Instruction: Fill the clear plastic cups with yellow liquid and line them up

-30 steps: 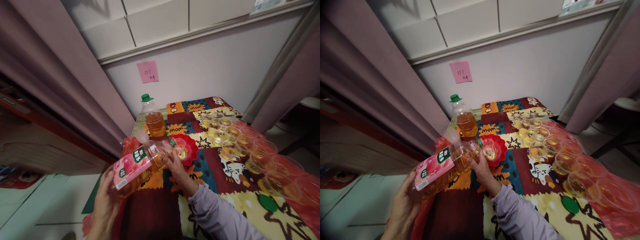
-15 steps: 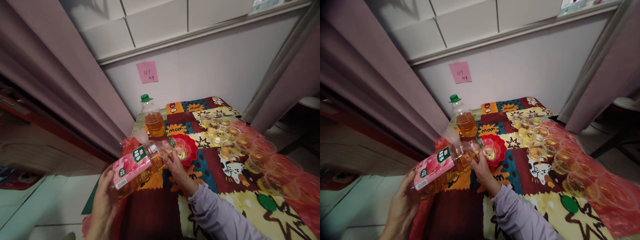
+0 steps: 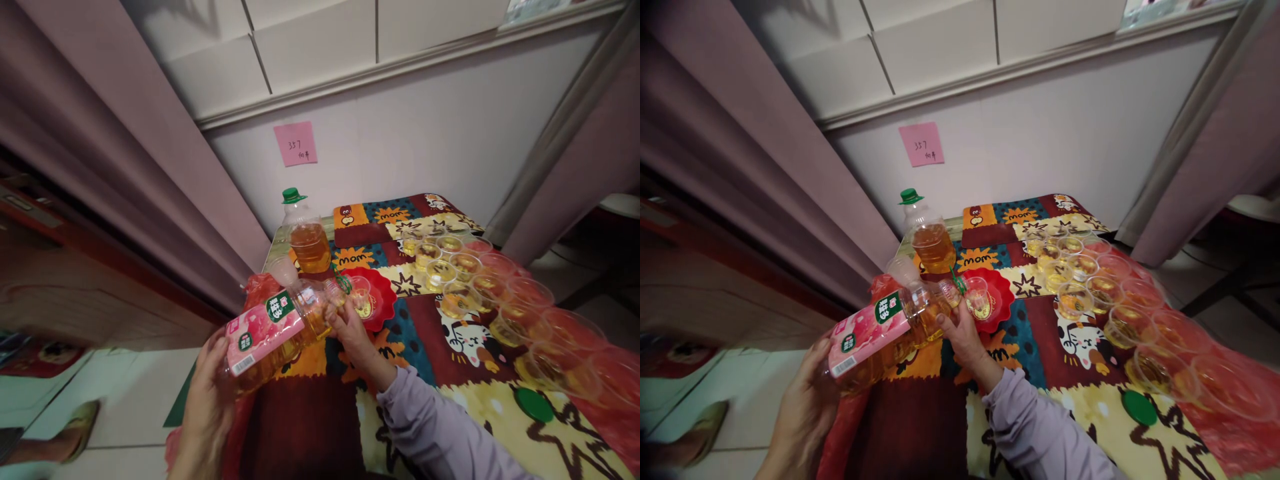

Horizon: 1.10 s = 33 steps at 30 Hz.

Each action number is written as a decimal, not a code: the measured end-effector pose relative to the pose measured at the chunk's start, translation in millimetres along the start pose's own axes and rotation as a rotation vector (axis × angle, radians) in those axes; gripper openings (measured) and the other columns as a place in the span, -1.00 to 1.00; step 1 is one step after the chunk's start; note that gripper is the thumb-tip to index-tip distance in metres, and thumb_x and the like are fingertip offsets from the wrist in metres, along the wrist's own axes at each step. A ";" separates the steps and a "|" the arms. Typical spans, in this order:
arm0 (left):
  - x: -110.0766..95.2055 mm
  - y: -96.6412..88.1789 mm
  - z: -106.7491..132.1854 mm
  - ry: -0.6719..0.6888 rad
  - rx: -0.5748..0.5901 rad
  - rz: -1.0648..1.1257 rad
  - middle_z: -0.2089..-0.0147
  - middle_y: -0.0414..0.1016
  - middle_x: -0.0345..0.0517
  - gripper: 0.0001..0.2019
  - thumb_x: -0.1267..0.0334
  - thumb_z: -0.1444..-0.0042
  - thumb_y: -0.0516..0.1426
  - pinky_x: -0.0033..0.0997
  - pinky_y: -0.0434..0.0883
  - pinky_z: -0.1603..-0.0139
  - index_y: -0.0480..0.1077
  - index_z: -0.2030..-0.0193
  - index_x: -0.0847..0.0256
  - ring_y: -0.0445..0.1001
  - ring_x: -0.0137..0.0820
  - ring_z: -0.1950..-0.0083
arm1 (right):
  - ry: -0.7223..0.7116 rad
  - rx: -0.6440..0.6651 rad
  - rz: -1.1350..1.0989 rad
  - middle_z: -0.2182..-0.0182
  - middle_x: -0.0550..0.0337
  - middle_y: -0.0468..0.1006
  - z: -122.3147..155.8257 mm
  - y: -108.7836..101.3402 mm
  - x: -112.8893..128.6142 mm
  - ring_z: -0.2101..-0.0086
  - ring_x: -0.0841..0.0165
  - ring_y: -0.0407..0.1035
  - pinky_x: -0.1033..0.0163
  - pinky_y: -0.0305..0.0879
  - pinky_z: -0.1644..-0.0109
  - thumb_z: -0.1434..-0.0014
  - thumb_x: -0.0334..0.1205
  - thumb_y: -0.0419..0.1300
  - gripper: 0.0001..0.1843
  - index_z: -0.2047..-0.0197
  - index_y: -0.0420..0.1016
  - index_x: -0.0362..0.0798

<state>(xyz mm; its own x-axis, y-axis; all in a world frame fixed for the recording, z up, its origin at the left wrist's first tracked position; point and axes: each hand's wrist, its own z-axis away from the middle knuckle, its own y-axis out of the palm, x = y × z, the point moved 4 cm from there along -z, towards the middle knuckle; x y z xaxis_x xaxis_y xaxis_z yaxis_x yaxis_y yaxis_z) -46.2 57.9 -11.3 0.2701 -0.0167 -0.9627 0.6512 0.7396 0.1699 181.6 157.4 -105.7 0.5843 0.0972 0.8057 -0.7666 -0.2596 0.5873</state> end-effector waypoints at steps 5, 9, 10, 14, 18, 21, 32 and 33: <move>0.2 0.0 0.8 0.001 0.012 0.009 0.08 0.70 -0.26 -0.51 0.04 0.13 0.54 -0.41 0.54 0.15 0.65 0.04 0.09 0.58 -0.33 0.13 | 0.005 -0.004 -0.016 -0.31 -0.02 0.62 1.0 1.2 1.9 -0.31 -0.04 0.50 -0.15 0.54 -0.31 -0.24 0.28 0.45 -0.21 -0.37 0.36 0.12; -0.6 0.3 0.6 0.023 0.014 0.004 0.08 0.71 -0.24 -0.52 0.04 0.12 0.54 -0.37 0.54 0.10 0.64 0.05 0.10 0.60 -0.31 0.10 | 0.009 -0.018 0.009 -0.29 -0.03 0.62 1.5 0.8 2.4 -0.32 -0.05 0.50 -0.11 0.59 -0.23 -0.23 0.28 0.46 -0.23 -0.34 0.40 0.12; -0.8 0.2 0.3 0.027 0.014 -0.002 0.08 0.71 -0.24 -0.52 0.04 0.12 0.54 -0.36 0.54 0.09 0.64 0.05 0.10 0.61 -0.30 0.10 | 0.005 -0.018 0.009 -0.31 -0.04 0.61 1.6 1.0 2.7 -0.32 -0.05 0.49 -0.11 0.59 -0.24 -0.22 0.29 0.46 -0.23 -0.34 0.40 0.11; -1.5 -0.1 0.8 0.026 0.010 0.000 0.07 0.70 -0.25 -0.51 0.03 0.12 0.54 -0.38 0.52 0.13 0.64 0.04 0.09 0.60 -0.31 0.11 | 0.009 -0.003 -0.028 -0.36 -0.04 0.57 2.4 2.8 3.9 -0.36 -0.03 0.46 -0.12 0.55 -0.30 -0.24 0.28 0.46 -0.21 -0.37 0.38 0.12; -2.1 -0.4 3.1 0.006 -0.008 -0.006 0.07 0.70 -0.25 -0.48 0.04 0.14 0.55 -0.37 0.50 0.20 0.64 0.02 0.08 0.59 -0.32 0.15 | 0.017 -0.007 -0.029 -0.33 -0.05 0.60 3.0 2.6 3.9 -0.35 -0.05 0.47 -0.13 0.56 -0.28 -0.24 0.26 0.46 -0.19 -0.40 0.36 0.11; -2.5 -0.1 4.2 0.001 0.001 0.007 0.08 0.70 -0.25 -0.46 0.04 0.16 0.56 -0.36 0.51 0.19 0.63 0.02 0.10 0.59 -0.31 0.16 | 0.025 -0.012 -0.015 -0.33 -0.07 0.59 2.8 1.6 2.2 -0.34 -0.04 0.47 -0.09 0.58 -0.24 -0.23 0.28 0.46 -0.17 -0.39 0.35 0.09; -6.7 -0.4 7.0 0.001 -0.009 0.009 0.10 0.70 -0.28 -0.50 0.05 0.17 0.55 -0.38 0.50 0.19 0.64 0.06 0.08 0.57 -0.33 0.16 | 0.016 0.017 -0.045 -0.30 -0.05 0.62 2.8 2.9 -1.2 -0.33 -0.02 0.49 -0.11 0.56 -0.28 -0.24 0.28 0.45 -0.24 -0.34 0.37 0.11; -6.9 -0.5 7.4 0.000 -0.010 0.008 0.10 0.70 -0.28 -0.50 0.05 0.17 0.55 -0.38 0.50 0.20 0.64 0.06 0.08 0.58 -0.33 0.15 | 0.017 0.012 -0.042 -0.30 -0.05 0.62 2.7 2.5 -1.9 -0.34 -0.03 0.49 -0.12 0.56 -0.28 -0.24 0.28 0.45 -0.23 -0.34 0.37 0.12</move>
<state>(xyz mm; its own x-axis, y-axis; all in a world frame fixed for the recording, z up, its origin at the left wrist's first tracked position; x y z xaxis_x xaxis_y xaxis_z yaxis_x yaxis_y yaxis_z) -43.1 52.7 -3.1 0.2750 -0.0111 -0.9614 0.6422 0.7463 0.1751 179.3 154.0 -105.9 0.6116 0.1242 0.7814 -0.7380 -0.2662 0.6200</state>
